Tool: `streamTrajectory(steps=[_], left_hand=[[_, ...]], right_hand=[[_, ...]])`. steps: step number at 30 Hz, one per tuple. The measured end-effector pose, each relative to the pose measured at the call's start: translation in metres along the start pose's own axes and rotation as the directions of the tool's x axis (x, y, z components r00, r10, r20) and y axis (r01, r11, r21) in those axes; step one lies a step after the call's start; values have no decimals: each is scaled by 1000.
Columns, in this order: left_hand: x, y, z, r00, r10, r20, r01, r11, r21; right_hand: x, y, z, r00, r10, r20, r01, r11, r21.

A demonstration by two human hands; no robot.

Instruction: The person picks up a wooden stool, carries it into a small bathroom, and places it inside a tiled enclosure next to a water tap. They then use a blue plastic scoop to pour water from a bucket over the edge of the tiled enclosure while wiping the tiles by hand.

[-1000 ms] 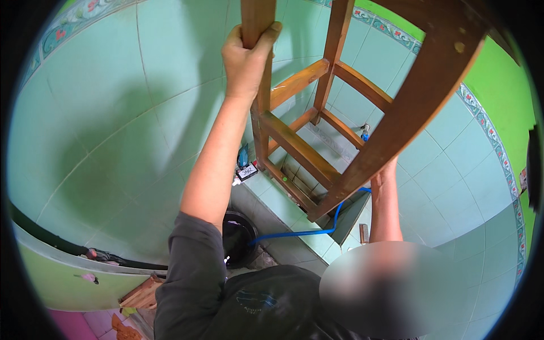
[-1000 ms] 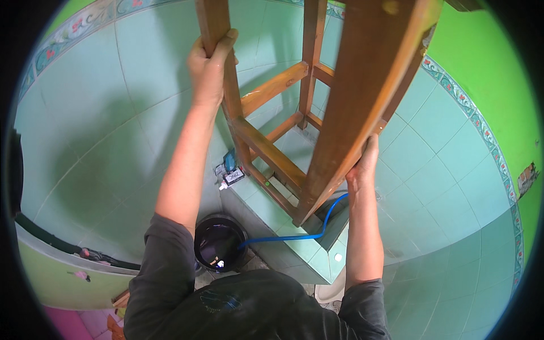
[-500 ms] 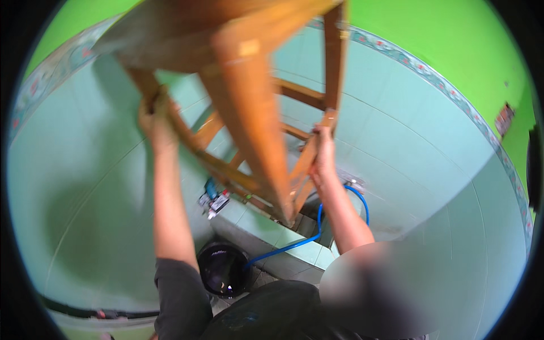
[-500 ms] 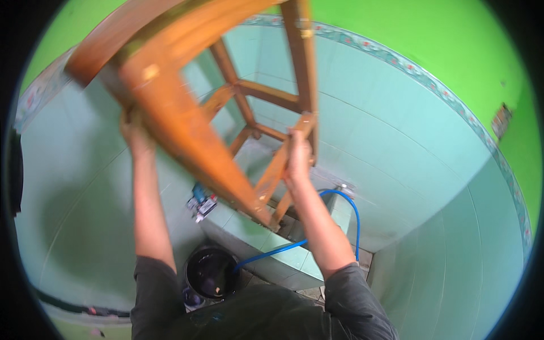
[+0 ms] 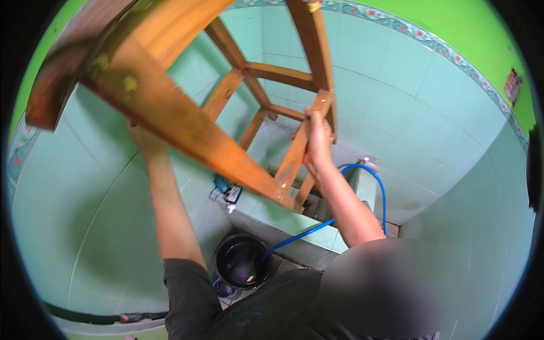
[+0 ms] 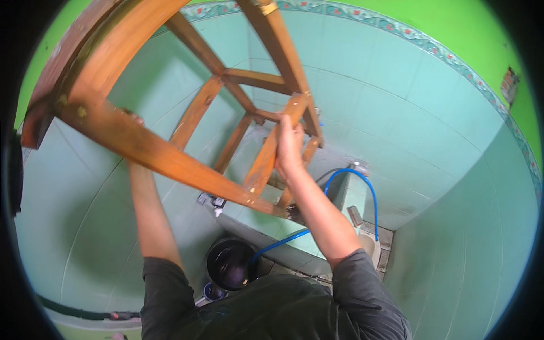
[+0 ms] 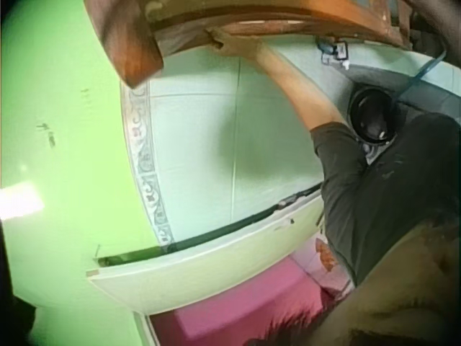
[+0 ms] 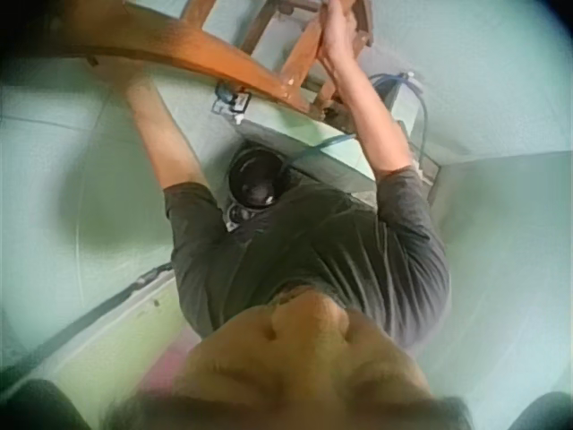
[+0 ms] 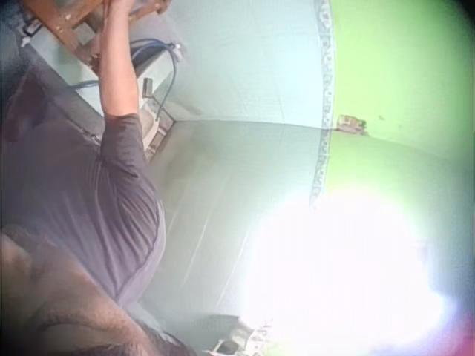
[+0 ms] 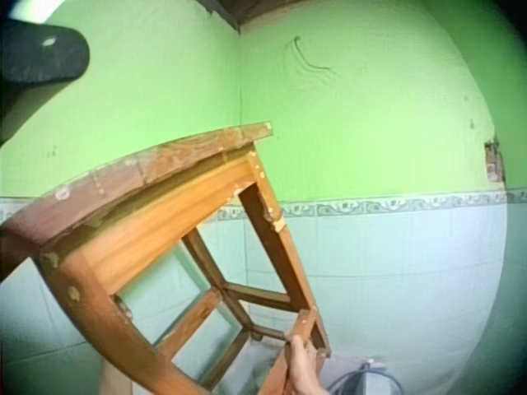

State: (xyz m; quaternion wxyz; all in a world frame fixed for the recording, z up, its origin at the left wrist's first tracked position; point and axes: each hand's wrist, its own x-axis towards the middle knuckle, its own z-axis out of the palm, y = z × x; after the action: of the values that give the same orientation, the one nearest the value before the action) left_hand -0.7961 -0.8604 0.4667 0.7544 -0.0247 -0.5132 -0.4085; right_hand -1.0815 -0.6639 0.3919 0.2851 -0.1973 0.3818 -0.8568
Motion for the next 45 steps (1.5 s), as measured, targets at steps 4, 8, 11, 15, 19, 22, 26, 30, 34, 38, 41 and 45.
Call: streamTrajectory(steps=[4,8,11,15,19,22,26,30,34,38,41,45], left_hand=[[6,-3,-9,999,-50,-14,47,981,-189],[6,-19,-24,999,-24,-36,19,988,-156],[11,-34,-49,999,-32,-14,29,988,-152],[0,-39,-35,942,-319,-104,301,940,-160],[-3,-6,-6,950,-309,-37,298,938,-176],[-1,1,-7,938,-342,-50,325,923,-205],[-6,-1,-12,948,-301,102,317,900,-298],[-14,1,3,953,-301,-21,287,927,-240],[0,-26,-28,976,-219,10,219,971,-96],[10,-37,-53,959,-262,109,281,931,-234],[12,-42,-62,921,-248,299,345,875,-338],[18,-37,-55,849,-240,471,399,875,-273]], right_hand=[[-12,-3,11,1000,-7,-13,7,1000,11],[-11,-5,10,1000,-24,7,24,1000,-19],[-9,-4,7,999,-40,20,41,998,-39],[1,10,-6,994,-109,-18,109,994,-10],[-8,4,-3,997,-74,-30,75,996,40],[-9,8,4,997,-64,-40,66,997,49],[-9,6,5,998,-37,-44,39,998,39],[-7,8,3,998,-50,-24,51,998,45],[-6,8,3,995,21,-94,-20,1000,13],[-6,11,6,999,11,-44,-9,999,49],[-6,13,0,999,47,-20,-45,996,75],[-9,17,-3,998,-2,-65,5,998,58]])
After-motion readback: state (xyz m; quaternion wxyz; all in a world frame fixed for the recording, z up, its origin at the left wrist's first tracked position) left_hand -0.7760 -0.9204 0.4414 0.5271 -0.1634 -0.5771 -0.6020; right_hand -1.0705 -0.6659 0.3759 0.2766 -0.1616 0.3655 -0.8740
